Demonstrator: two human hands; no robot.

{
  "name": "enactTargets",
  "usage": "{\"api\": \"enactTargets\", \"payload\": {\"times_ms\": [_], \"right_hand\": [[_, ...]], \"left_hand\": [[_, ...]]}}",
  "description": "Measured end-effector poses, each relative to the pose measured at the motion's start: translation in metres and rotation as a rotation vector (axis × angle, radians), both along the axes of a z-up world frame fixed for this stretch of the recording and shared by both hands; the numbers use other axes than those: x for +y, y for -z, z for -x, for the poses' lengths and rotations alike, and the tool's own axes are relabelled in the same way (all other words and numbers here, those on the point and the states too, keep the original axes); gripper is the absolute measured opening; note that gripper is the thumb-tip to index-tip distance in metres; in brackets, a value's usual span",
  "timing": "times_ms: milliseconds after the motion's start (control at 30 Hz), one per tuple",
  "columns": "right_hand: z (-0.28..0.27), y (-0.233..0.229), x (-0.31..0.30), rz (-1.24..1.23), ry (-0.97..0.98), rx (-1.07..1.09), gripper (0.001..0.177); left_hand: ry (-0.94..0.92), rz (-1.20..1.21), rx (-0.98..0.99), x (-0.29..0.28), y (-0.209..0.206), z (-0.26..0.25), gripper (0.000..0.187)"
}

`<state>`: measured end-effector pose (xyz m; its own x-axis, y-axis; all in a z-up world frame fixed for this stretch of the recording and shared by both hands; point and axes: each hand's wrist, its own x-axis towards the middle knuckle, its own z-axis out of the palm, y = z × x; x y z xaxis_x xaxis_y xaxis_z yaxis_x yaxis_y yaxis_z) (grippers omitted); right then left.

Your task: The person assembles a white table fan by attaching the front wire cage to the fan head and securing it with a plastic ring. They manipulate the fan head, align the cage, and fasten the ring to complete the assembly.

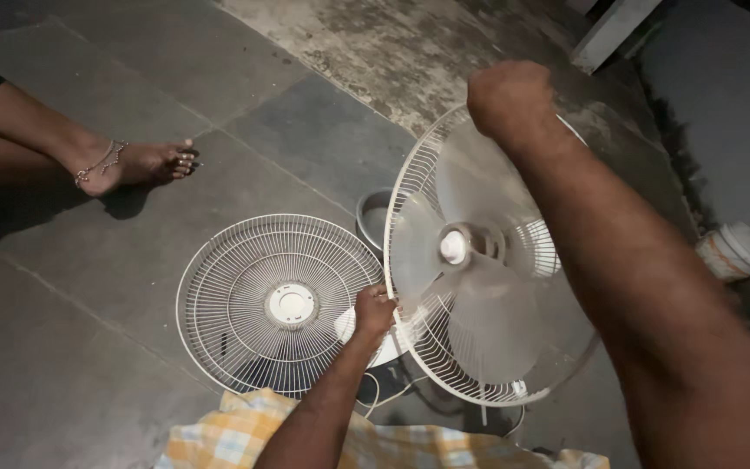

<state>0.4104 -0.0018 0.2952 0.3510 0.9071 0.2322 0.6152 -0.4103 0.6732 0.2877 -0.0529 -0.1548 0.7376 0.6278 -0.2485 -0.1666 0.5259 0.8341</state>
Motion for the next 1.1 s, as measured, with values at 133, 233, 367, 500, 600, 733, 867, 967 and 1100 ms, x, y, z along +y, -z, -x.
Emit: {"api": "enactTargets", "payload": {"times_ms": [133, 233, 367, 500, 600, 733, 867, 967, 1100], "right_hand": [[0.006, -0.009, -0.002, -0.013, 0.211, 0.113, 0.022], [0.019, -0.020, -0.014, -0.021, 0.173, 0.081, 0.027], [0.053, -0.042, -0.026, 0.090, 0.349, 0.189, 0.037], [0.090, -0.082, -0.066, -0.220, 0.317, 0.457, 0.063], [0.111, -0.093, -0.158, -0.567, -0.180, 0.474, 0.039], [0.156, 0.004, -0.300, -1.129, -0.343, 0.566, 0.009], [0.206, 0.135, -0.356, -1.390, -0.105, 0.898, 0.019], [0.221, 0.185, -0.343, -1.393, -0.107, 0.971, 0.040], [0.221, 0.184, -0.325, -1.430, -0.226, 0.991, 0.044]], "left_hand": [[0.017, -0.012, 0.041, 0.001, -0.005, 0.001, 0.026], [0.034, -0.008, 0.090, 0.002, -0.007, 0.001, 0.026], [-0.027, -0.041, 0.005, 0.000, -0.003, 0.002, 0.028], [-0.015, -0.056, 0.003, -0.001, 0.007, 0.000, 0.028], [-0.003, -0.016, 0.012, 0.003, 0.014, -0.002, 0.029], [-0.001, -0.250, 0.066, 0.008, 0.021, -0.006, 0.025], [0.039, 0.004, 0.130, 0.009, 0.014, 0.002, 0.039], [0.039, 0.030, 0.059, 0.011, 0.002, 0.015, 0.039], [0.017, 0.121, 0.084, 0.009, -0.011, 0.022, 0.038]]}}
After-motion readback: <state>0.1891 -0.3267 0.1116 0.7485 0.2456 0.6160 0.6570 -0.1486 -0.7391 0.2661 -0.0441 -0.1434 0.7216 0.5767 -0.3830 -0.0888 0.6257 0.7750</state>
